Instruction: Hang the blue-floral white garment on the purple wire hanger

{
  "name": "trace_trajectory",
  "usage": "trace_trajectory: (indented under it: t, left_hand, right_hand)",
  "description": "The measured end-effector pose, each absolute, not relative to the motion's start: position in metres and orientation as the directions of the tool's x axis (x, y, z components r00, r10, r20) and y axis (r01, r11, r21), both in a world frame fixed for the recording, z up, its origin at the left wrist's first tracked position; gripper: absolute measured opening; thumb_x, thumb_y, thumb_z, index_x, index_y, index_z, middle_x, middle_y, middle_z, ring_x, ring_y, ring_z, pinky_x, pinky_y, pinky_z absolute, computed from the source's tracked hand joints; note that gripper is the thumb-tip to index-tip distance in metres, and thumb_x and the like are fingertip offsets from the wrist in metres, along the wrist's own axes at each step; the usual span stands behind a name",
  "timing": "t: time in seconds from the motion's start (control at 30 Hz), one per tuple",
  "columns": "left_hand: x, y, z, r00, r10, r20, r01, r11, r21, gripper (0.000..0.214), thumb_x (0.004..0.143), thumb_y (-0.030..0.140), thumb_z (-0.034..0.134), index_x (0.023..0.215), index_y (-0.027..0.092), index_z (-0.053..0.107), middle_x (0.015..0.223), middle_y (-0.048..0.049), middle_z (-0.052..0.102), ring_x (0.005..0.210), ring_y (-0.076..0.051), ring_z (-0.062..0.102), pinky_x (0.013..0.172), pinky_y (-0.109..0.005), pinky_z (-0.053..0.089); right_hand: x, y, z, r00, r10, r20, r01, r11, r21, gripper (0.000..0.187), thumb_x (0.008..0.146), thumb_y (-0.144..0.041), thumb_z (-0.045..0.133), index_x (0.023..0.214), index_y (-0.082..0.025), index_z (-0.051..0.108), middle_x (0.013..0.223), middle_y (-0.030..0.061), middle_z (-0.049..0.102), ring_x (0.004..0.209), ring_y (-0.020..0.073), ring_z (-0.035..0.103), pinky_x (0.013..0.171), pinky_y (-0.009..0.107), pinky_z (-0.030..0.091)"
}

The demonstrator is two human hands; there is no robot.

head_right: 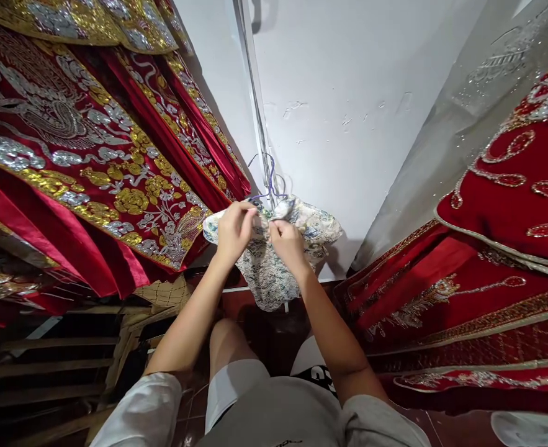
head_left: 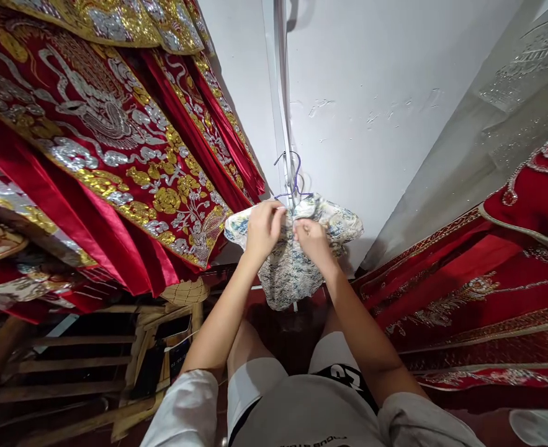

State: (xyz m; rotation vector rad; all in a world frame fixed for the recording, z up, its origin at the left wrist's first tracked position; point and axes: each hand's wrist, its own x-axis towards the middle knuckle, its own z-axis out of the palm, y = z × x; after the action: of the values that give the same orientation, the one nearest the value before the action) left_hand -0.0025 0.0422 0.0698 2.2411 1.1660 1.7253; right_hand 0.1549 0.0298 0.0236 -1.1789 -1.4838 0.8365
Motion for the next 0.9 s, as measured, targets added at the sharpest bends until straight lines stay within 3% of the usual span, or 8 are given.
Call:
trace_trajectory:
  t: [0.1,0.2,0.3,0.4,0.57,0.67,0.77,0.9]
  left_hand:
    - [-0.036,0.051,0.06,-0.378,0.514,0.77,0.465,-0.614,0.638,0.017,0.1,0.031,0.055,0.093,0.017,0.063,0.094,-0.0044,0.065,0.093,-0.017,0.061,0.088,-0.029,0.047]
    - [-0.07,0.055,0.028,-0.734,0.547,0.401,0.099,-0.499,0.861,0.019,0.097,0.024,0.056,0.08,0.016,0.057,0.077,0.0013,0.058,0.076,-0.012,0.058,0.078,-0.024,0.048]
    - [-0.077,0.041,-0.024,-0.726,0.659,-0.195,-0.477,-0.279,0.834,0.024,0.098,0.02,0.05,0.075,0.016,0.052,0.063,0.0053,0.05,0.057,-0.008,0.05,0.067,-0.022,0.046]
    - [-0.059,0.018,-0.073,-0.62,0.701,-0.352,-0.594,-0.128,0.794,0.018,0.093,0.018,0.054,0.075,0.015,0.054,0.061,0.0034,0.053,0.052,-0.01,0.051,0.063,-0.024,0.046]
    - [-0.029,-0.002,-0.094,-0.564,0.76,-0.323,-0.598,-0.106,0.794,0.018,0.08,0.028,0.075,0.083,0.015,0.063,0.076,-0.0022,0.065,0.07,-0.014,0.063,0.074,-0.027,0.05]
    - [-0.012,-0.01,-0.077,-0.465,0.883,-0.066,-0.523,-0.214,0.825,0.035,0.075,0.046,0.082,0.088,0.018,0.065,0.083,-0.0013,0.065,0.076,-0.014,0.063,0.077,-0.026,0.05]
    - [0.009,-0.026,-0.054,-0.247,0.939,0.238,-0.278,-0.304,0.911,0.036,0.085,0.054,0.073,0.089,0.019,0.067,0.082,-0.0015,0.064,0.077,-0.015,0.062,0.077,-0.026,0.051]
    - [0.022,-0.04,-0.035,0.022,0.902,0.432,0.053,-0.432,0.9,0.026,0.094,0.045,0.065,0.103,0.02,0.069,0.104,-0.0084,0.068,0.106,-0.023,0.064,0.1,-0.035,0.048]
  right_hand:
    - [0.152,0.025,-0.021,0.002,0.984,0.181,0.367,0.167,-0.915,0.037,0.09,-0.034,0.051,0.056,-0.021,0.052,0.054,0.0007,0.056,0.051,0.0135,0.044,0.054,0.028,0.031]
    - [0.146,0.009,-0.059,0.062,0.994,0.095,0.274,0.074,-0.959,0.035,0.086,-0.035,0.049,0.055,-0.021,0.05,0.054,0.0002,0.057,0.055,0.0142,0.05,0.057,0.026,0.035]
    - [0.139,-0.005,-0.074,0.111,0.992,0.053,0.159,0.035,-0.987,0.031,0.083,-0.034,0.048,0.056,-0.021,0.051,0.052,-0.0003,0.057,0.057,0.0149,0.053,0.058,0.026,0.037]
    - [0.141,-0.01,-0.075,0.053,0.999,0.011,0.136,0.004,-0.991,0.027,0.081,-0.032,0.049,0.056,-0.02,0.054,0.052,-0.0007,0.057,0.053,0.014,0.05,0.055,0.026,0.036]
    - [0.164,-0.007,-0.087,-0.053,0.984,-0.168,0.292,-0.145,-0.945,0.029,0.08,-0.034,0.054,0.055,-0.02,0.057,0.052,0.0006,0.058,0.052,0.0157,0.052,0.057,0.028,0.038]
    - [0.168,-0.007,-0.091,0.026,0.996,-0.08,0.321,-0.084,-0.943,0.036,0.084,-0.05,0.059,0.064,-0.02,0.063,0.064,0.0038,0.065,0.067,0.0213,0.061,0.069,0.032,0.045]
    - [0.162,-0.011,-0.079,-0.07,0.997,-0.02,0.048,-0.017,-0.999,0.054,0.089,-0.072,0.049,0.082,-0.022,0.069,0.087,0.0076,0.073,0.09,0.0257,0.067,0.085,0.036,0.05]
    - [0.153,-0.017,-0.046,-0.422,0.905,-0.057,-0.298,-0.198,-0.934,0.072,0.083,-0.087,0.043,0.1,-0.023,0.071,0.095,0.0094,0.073,0.1,0.0276,0.067,0.088,0.039,0.053]
